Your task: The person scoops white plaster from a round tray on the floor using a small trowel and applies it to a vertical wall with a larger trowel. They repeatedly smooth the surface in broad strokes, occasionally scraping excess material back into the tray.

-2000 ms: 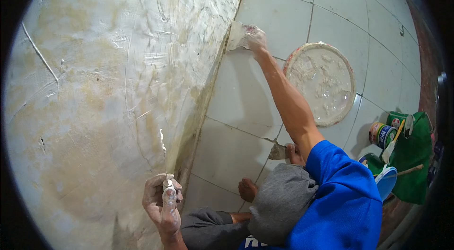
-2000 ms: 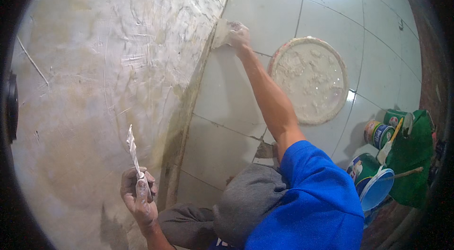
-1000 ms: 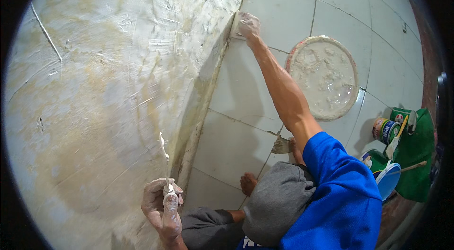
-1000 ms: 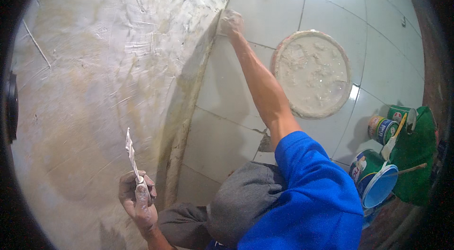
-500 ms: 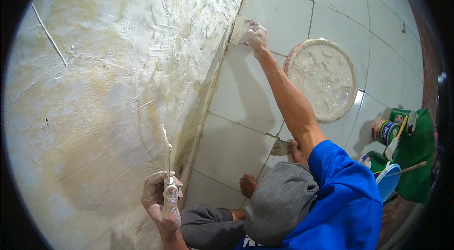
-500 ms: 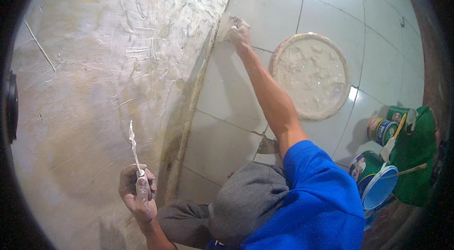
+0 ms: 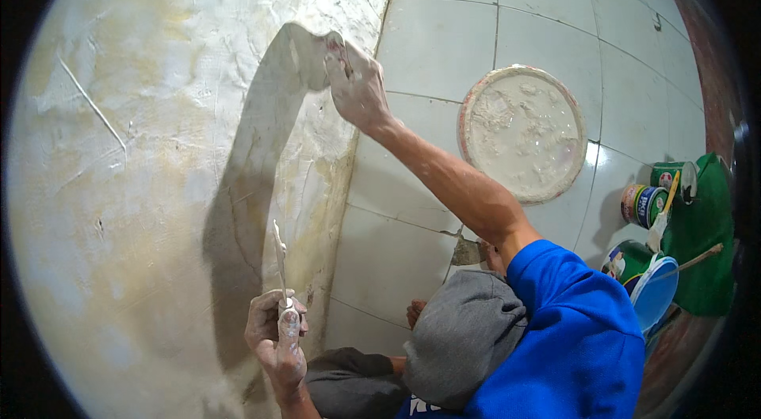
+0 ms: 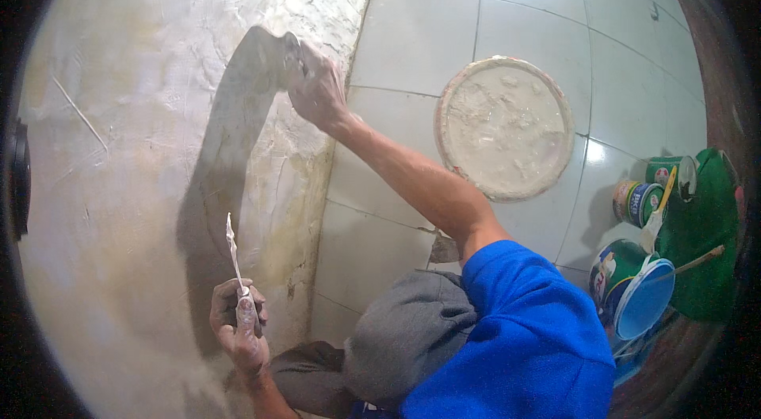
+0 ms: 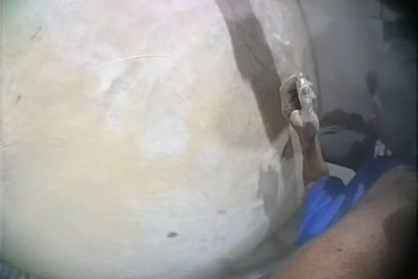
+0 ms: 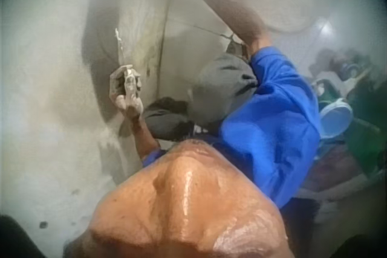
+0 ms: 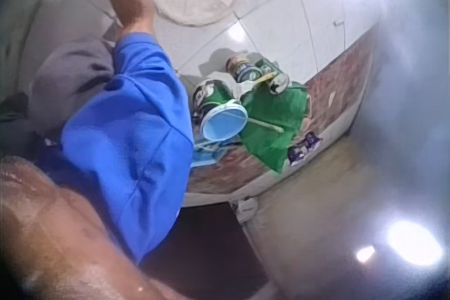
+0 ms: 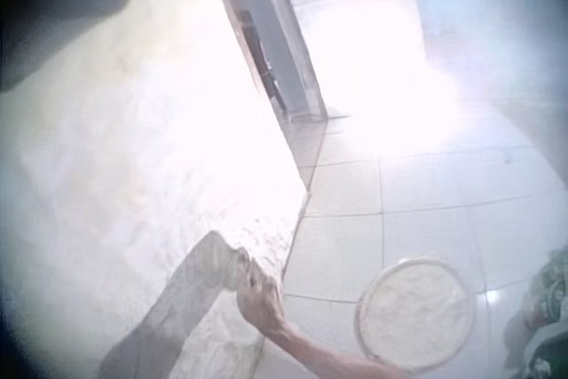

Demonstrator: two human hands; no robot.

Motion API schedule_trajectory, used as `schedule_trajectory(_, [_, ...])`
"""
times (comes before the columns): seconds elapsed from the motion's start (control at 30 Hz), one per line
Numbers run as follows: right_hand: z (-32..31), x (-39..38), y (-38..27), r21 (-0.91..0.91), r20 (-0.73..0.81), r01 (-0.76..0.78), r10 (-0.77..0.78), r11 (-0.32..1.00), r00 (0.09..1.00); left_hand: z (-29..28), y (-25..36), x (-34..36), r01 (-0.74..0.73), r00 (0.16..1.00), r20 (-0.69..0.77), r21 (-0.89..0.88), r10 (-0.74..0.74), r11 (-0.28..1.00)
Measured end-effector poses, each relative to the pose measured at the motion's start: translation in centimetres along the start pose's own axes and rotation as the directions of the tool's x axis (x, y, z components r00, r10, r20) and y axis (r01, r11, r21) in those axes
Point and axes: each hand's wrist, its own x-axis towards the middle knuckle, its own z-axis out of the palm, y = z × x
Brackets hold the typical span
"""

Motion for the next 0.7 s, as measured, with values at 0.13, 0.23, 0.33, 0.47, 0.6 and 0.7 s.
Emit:
schedule_trajectory(0.13, [-2.1,1.7,3.4,0.463,-0.009,-0.28,0.32,0.841,0.947,0.6,1.2,0.6,-0.022,0.999,-0.033,0.073,0.025,0.997])
schedule_trajectory(0.23, [-6.0,5.2,15.7,0.623,-0.025,-0.304,0.407,0.72,0.913,0.7,0.7,0.9,-0.042,0.999,-0.013,0.072,0.043,0.997])
schedule_trajectory(0.33, [-6.7,7.9,23.2,0.48,-0.117,-0.48,0.595,0.735,0.795,0.4,0.6,1.3,0.022,1.0,-0.02,0.061,-0.021,0.998])
schedule_trajectory(0.47, [-5.5,10.6,27.5,0.374,-0.125,-0.519,0.596,0.769,0.793,0.3,0.1,1.6,0.101,0.995,-0.032,0.071,-0.099,0.992])
schedule_trajectory(0.6, [-8.9,14.1,29.1,0.288,-0.184,-0.534,0.593,0.795,0.784,1.1,-0.4,2.9,0.105,0.992,0.061,0.032,-0.106,0.994])
schedule_trajectory(0.7, [-3.0,13.7,22.3,0.472,-0.04,-0.557,0.648,0.683,0.761,0.2,-0.2,2.1,0.07,0.997,0.011,0.1,-0.072,0.993])
